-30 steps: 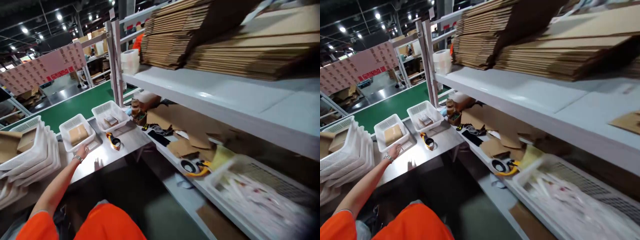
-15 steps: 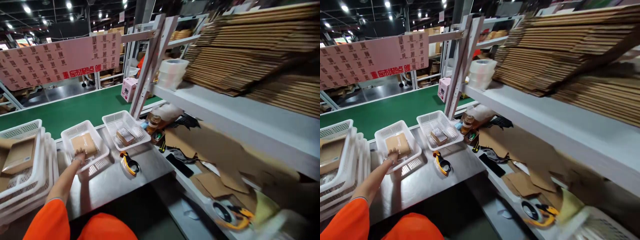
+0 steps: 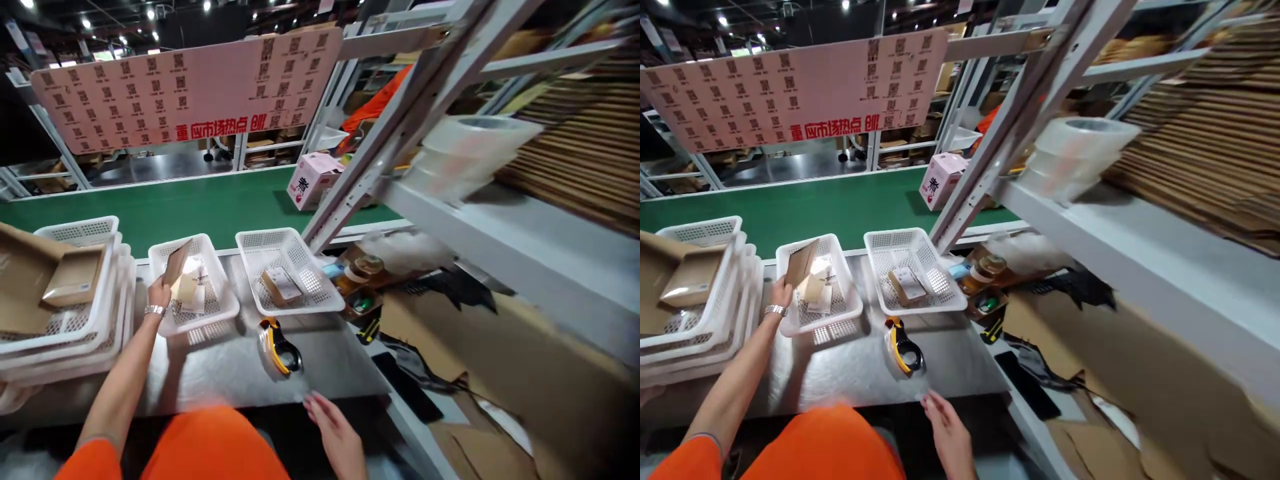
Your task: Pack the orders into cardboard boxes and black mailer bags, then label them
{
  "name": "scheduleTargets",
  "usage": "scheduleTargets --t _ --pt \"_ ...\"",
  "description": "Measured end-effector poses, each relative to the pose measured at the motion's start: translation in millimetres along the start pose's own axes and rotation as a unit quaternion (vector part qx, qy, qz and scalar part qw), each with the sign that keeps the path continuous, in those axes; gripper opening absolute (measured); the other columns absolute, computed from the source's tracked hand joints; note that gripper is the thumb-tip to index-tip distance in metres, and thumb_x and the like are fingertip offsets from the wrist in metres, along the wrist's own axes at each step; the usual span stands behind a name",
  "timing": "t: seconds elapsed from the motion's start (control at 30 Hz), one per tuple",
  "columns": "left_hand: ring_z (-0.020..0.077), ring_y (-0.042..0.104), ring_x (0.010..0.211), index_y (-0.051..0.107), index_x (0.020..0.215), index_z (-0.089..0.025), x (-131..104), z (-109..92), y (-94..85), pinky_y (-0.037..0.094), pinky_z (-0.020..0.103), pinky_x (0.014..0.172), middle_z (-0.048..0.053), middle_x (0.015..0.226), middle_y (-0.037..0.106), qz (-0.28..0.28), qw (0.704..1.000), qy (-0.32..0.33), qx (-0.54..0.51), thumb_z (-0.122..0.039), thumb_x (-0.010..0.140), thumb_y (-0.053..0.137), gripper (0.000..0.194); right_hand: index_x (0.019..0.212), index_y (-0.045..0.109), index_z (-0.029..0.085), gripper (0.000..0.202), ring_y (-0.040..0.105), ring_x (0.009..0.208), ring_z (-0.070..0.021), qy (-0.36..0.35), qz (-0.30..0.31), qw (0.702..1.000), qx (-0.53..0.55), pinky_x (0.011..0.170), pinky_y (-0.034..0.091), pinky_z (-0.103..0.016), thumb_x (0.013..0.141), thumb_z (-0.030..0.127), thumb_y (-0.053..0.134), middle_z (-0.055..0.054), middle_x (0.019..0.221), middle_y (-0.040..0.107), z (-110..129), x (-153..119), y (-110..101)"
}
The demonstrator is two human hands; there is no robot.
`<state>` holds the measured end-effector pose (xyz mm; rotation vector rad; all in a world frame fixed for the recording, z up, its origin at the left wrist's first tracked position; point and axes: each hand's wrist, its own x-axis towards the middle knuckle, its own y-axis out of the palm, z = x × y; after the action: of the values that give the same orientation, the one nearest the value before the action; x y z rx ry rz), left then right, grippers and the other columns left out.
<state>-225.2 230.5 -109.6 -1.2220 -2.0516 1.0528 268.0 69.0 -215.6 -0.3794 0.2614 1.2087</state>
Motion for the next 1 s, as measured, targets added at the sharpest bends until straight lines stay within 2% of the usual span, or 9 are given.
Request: scheduleTargets --t 0.13,0.23,0.3,0.4,0.47,0.53,0.67,0.87,1.0 --pt "0.0251 0.074 0.09 0.078 0.103 -0.011 -84.9 1.1 -15.5 0.059 0.032 0.081 0.01 0.091 0.081 -0.072 0.993 -0.033 -0.087 -0.024 0.09 0.039 0.042 0.126 0.074 0.022 0.073 0.076 0.126 -0.0419 -0.135 0.106 0.984 0.039 0.111 0.063 -0.058 0.071 0.069 0.085 -0.021 0.133 0.08 77.1 32.3 52.1" --pt "0.0243 0.07 0.076 0.071 0.07 -0.02 -160.9 1.4 2.9 0.058 0.034 0.074 0.005 0.071 0.073 -0.071 0.966 -0.029 -0.248 -0.036 0.083 0.051 0.029 0.154 0.059 0.025 0.095 0.063 0.147 -0.0386 -0.227 0.214 0.946 0.091 0.12 0.055 -0.057 0.076 0.074 0.084 -0.02 0.161 0.063 114.5 34.7 76.5" --pt "0.0249 0.068 0.071 0.065 0.06 -0.023 -201.9 -4.2 25.4 0.059 0.037 0.072 0.004 0.064 0.069 -0.011 0.954 -0.037 -0.299 -0.04 0.076 0.057 0.025 0.15 0.064 0.026 0.089 0.064 0.146 -0.0376 -0.243 0.282 0.923 0.095 0.121 0.054 -0.055 0.08 0.078 0.08 -0.019 0.155 0.068 123.0 31.3 83.4" --pt "0.0315 0.076 0.094 0.07 0.075 -0.023 -240.8 -18.3 61.1 0.061 0.044 0.093 0.007 0.079 0.076 -0.018 0.935 -0.083 -0.343 -0.041 0.075 0.066 0.019 0.11 0.085 0.023 0.063 0.074 0.128 -0.0382 -0.22 0.317 0.922 0.023 0.116 0.056 -0.052 0.089 0.08 0.069 -0.017 0.12 0.084 114.8 26.6 85.9" --pt "0.0334 0.073 0.121 0.073 0.106 -0.021 -254.4 -25.9 81.0 0.055 0.047 0.112 0.012 0.111 0.081 -0.067 0.918 -0.108 -0.376 -0.045 0.079 0.072 0.036 0.09 0.086 0.022 0.063 0.077 0.113 -0.0379 -0.203 0.332 0.921 -0.03 0.108 0.059 -0.049 0.089 0.082 0.066 -0.015 0.103 0.086 100.2 25.0 86.4" --pt "0.0331 0.066 0.136 0.063 0.131 -0.021 -261.9 -29.0 97.0 0.047 0.049 0.123 0.017 0.137 0.073 -0.112 0.904 -0.137 -0.389 -0.052 0.084 0.074 0.058 0.088 0.087 0.022 0.069 0.078 0.101 -0.0374 -0.18 0.369 0.91 -0.062 0.097 0.061 -0.048 0.085 0.087 0.066 -0.014 0.096 0.085 82.4 23.3 86.6" --pt "0.0368 0.063 0.14 0.056 0.132 -0.02 -266.5 -24.3 115.4 0.043 0.056 0.126 0.022 0.141 0.069 -0.152 0.897 -0.212 -0.357 -0.064 0.084 0.073 0.067 0.095 0.089 0.023 0.073 0.078 0.104 -0.0383 -0.116 0.426 0.894 -0.078 0.099 0.06 -0.05 0.081 0.091 0.066 -0.013 0.102 0.087 53.4 14.8 83.5" --pt "0.0346 0.063 0.143 0.061 0.13 -0.021 -259.7 -22.9 104.5 0.041 0.054 0.129 0.02 0.144 0.07 -0.102 0.911 -0.154 -0.369 -0.063 0.084 0.076 0.064 0.099 0.09 0.022 0.076 0.076 0.116 -0.0398 -0.065 0.37 0.926 -0.031 0.113 0.054 -0.054 0.079 0.092 0.068 -0.015 0.112 0.087 58.2 5.2 91.2" --pt "0.0336 0.063 0.144 0.061 0.142 -0.02 -256.4 -39.4 102.7 0.044 0.051 0.128 0.019 0.151 0.068 0.009 0.923 -0.08 -0.377 -0.056 0.085 0.079 0.07 0.108 0.088 0.022 0.074 0.074 0.121 -0.039 -0.08 0.329 0.941 0.018 0.116 0.053 -0.055 0.081 0.088 0.069 -0.015 0.121 0.085 66.4 7.0 113.3"
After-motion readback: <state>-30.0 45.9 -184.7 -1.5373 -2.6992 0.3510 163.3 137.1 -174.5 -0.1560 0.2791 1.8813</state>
